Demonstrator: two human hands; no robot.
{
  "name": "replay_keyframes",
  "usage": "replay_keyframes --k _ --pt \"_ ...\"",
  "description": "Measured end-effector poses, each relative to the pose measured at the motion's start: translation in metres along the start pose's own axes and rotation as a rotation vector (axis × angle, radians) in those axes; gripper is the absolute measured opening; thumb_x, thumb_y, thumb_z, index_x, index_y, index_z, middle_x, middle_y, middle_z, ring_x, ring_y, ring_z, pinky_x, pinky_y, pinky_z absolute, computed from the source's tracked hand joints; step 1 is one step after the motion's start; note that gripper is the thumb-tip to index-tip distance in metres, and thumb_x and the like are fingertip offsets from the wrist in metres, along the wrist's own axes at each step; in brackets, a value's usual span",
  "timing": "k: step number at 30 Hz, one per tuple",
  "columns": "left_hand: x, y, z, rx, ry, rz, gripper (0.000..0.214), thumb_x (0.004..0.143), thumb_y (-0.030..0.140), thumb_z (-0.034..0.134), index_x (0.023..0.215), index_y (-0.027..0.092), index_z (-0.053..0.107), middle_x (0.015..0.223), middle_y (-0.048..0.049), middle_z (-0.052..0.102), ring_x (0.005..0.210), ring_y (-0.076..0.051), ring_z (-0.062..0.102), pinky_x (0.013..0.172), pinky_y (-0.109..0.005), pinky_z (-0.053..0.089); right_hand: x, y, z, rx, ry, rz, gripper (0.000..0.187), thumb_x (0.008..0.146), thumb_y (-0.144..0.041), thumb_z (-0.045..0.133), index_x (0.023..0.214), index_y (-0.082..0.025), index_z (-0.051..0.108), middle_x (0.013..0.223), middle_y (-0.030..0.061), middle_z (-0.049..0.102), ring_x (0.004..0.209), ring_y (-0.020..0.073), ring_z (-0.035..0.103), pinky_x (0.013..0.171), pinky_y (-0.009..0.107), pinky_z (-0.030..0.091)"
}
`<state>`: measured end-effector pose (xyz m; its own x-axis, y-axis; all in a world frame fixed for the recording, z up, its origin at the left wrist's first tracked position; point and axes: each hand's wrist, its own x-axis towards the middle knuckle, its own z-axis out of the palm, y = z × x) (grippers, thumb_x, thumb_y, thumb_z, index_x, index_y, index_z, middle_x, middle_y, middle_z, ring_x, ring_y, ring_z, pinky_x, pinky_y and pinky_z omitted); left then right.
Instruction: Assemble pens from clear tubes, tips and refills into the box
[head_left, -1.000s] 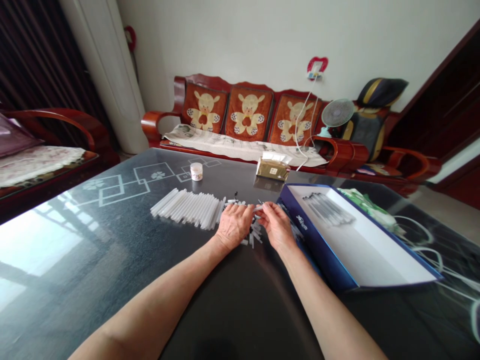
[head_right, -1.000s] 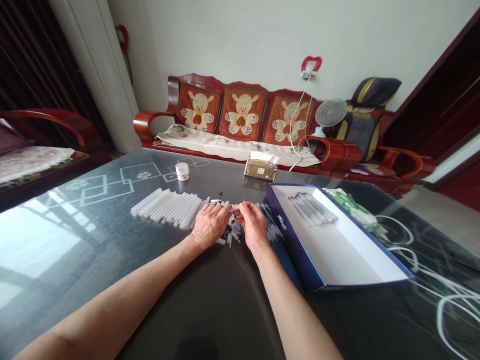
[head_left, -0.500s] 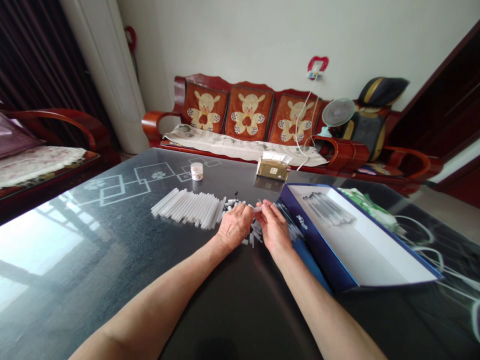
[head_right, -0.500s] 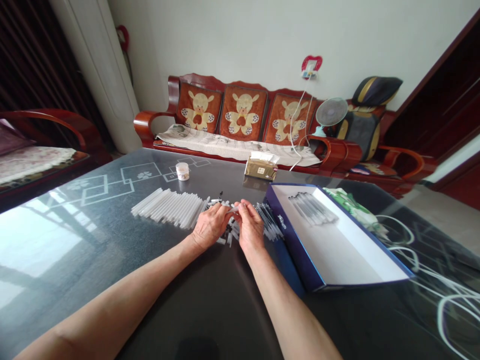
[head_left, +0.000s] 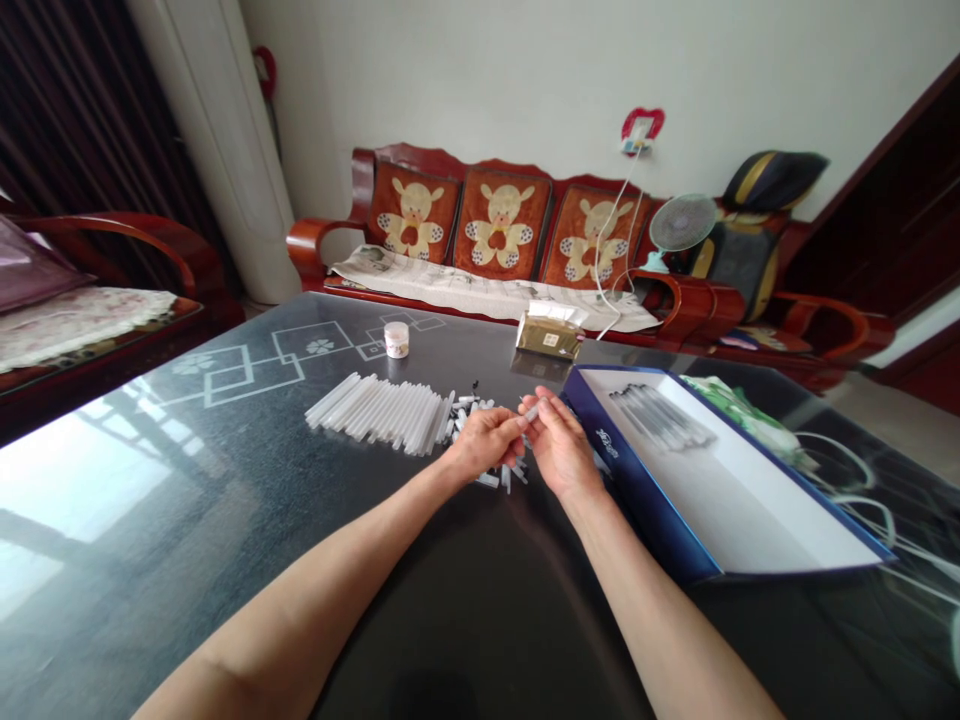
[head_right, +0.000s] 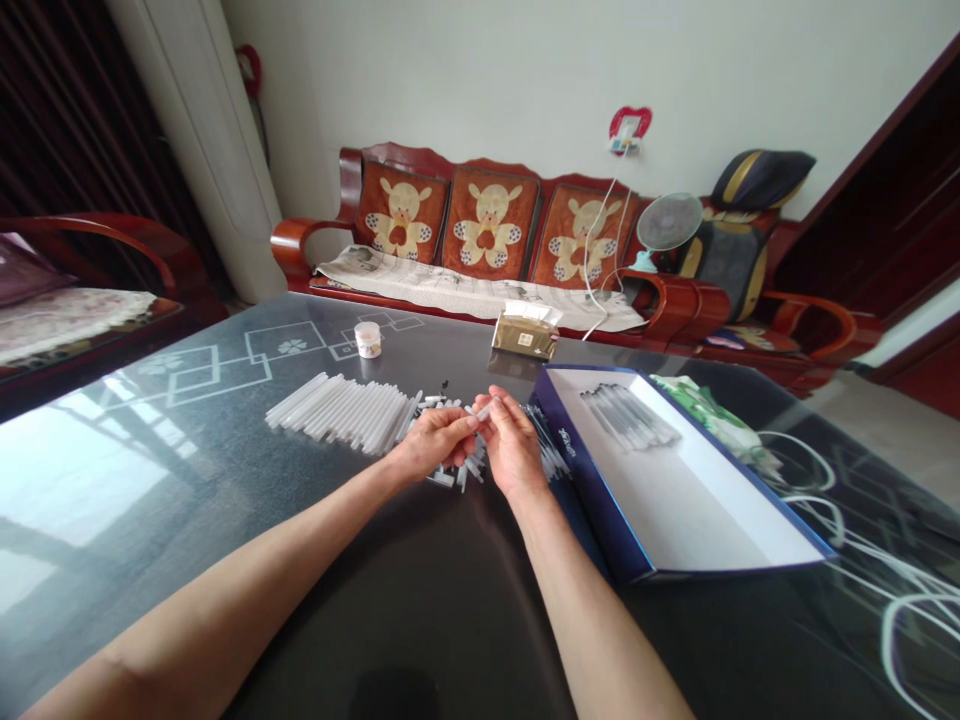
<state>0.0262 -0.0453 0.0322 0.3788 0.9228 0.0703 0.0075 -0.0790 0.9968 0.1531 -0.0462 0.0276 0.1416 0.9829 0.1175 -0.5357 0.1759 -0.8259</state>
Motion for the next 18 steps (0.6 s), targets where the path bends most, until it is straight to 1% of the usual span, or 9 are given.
replay_keyframes --k 3,5,6,8,10,12,14,16,18 --pt "-0.002 -0.008 0.003 0.431 0.264 0.206 0.023 0.087 0.038 0.054 0.078 0.018 0.059 0.065 0.0002 0.061 0.055 -0.011 0.057 0.054 -0.022 0.043 -0.001 0.005 0.002 -0.004 0.046 0.052 0.04 0.065 -0.041 0.078 0.097 -0.023 0.063 0.093 0.0013 0.071 0.085 0.016 0.066 0.071 0.029 0.054" --pt "-0.003 -0.014 0.004 0.693 0.375 0.328 0.017 0.088 0.032 0.054 0.081 0.018 0.06 0.073 -0.0022 0.064 0.068 -0.014 0.061 0.064 -0.024 0.046 -0.002 0.009 0.003 -0.026 0.068 0.069 0.034 0.066 -0.043 0.077 0.089 -0.022 0.062 0.088 0.0006 0.07 0.078 0.0152 0.066 0.067 0.028 0.054" --pt "-0.003 -0.016 0.003 0.795 0.394 0.371 0.016 0.089 0.031 0.053 0.083 0.018 0.06 0.077 -0.0036 0.065 0.072 -0.015 0.062 0.066 -0.025 0.046 -0.003 0.012 0.004 -0.031 0.081 0.069 0.032 0.066 -0.042 0.078 0.084 -0.021 0.062 0.083 -0.0002 0.07 0.074 0.0144 0.065 0.065 0.027 0.053" --pt "-0.004 -0.021 0.002 0.948 0.399 0.421 0.02 0.093 0.031 0.047 0.085 0.017 0.06 0.082 -0.0058 0.065 0.077 -0.016 0.062 0.067 -0.025 0.046 -0.005 0.016 0.006 -0.024 0.125 0.061 0.03 0.064 -0.039 0.08 0.077 -0.02 0.061 0.076 -0.0011 0.069 0.068 0.0134 0.064 0.064 0.026 0.053" --pt "-0.006 -0.023 0.002 1.042 0.393 0.438 0.026 0.096 0.033 0.041 0.086 0.017 0.059 0.082 -0.0067 0.064 0.077 -0.017 0.062 0.064 -0.025 0.046 -0.008 0.02 0.009 0.001 0.184 0.041 0.031 0.062 -0.038 0.081 0.076 -0.019 0.06 0.075 -0.001 0.069 0.068 0.0137 0.065 0.065 0.027 0.053" --pt "-0.007 -0.022 0.002 1.054 0.381 0.431 0.027 0.096 0.033 0.039 0.086 0.017 0.059 0.081 -0.0067 0.064 0.075 -0.016 0.062 0.062 -0.024 0.045 -0.011 0.022 0.013 0.009 0.209 0.006 0.033 0.061 -0.038 0.082 0.077 -0.019 0.06 0.076 -0.0006 0.07 0.07 0.014 0.066 0.067 0.028 0.053" --pt "-0.007 -0.019 0.004 0.963 0.372 0.41 0.025 0.095 0.032 0.041 0.086 0.018 0.059 0.079 -0.0058 0.065 0.072 -0.016 0.062 0.062 -0.024 0.044 -0.013 0.021 0.015 -0.001 0.2 -0.039 0.032 0.061 -0.038 0.082 0.076 -0.018 0.062 0.075 -0.0005 0.07 0.07 0.0135 0.065 0.068 0.027 0.053" --pt "-0.006 -0.015 0.006 0.776 0.347 0.355 0.022 0.092 0.032 0.045 0.083 0.018 0.06 0.073 -0.0037 0.065 0.067 -0.014 0.061 0.061 -0.023 0.044 -0.01 0.014 0.014 -0.01 0.184 -0.075 0.032 0.062 -0.039 0.081 0.076 -0.017 0.063 0.075 -0.0003 0.07 0.07 0.013 0.065 0.068 0.026 0.052" --pt "-0.003 -0.012 0.006 0.513 0.265 0.223 0.025 0.09 0.035 0.047 0.075 0.018 0.058 0.063 -0.0009 0.062 0.053 -0.011 0.057 0.053 -0.022 0.042 -0.003 0.002 0.008 0.003 0.207 -0.113 0.033 0.062 -0.041 0.08 0.078 -0.018 0.064 0.074 -0.0003 0.069 0.071 0.0131 0.065 0.068 0.027 0.052"
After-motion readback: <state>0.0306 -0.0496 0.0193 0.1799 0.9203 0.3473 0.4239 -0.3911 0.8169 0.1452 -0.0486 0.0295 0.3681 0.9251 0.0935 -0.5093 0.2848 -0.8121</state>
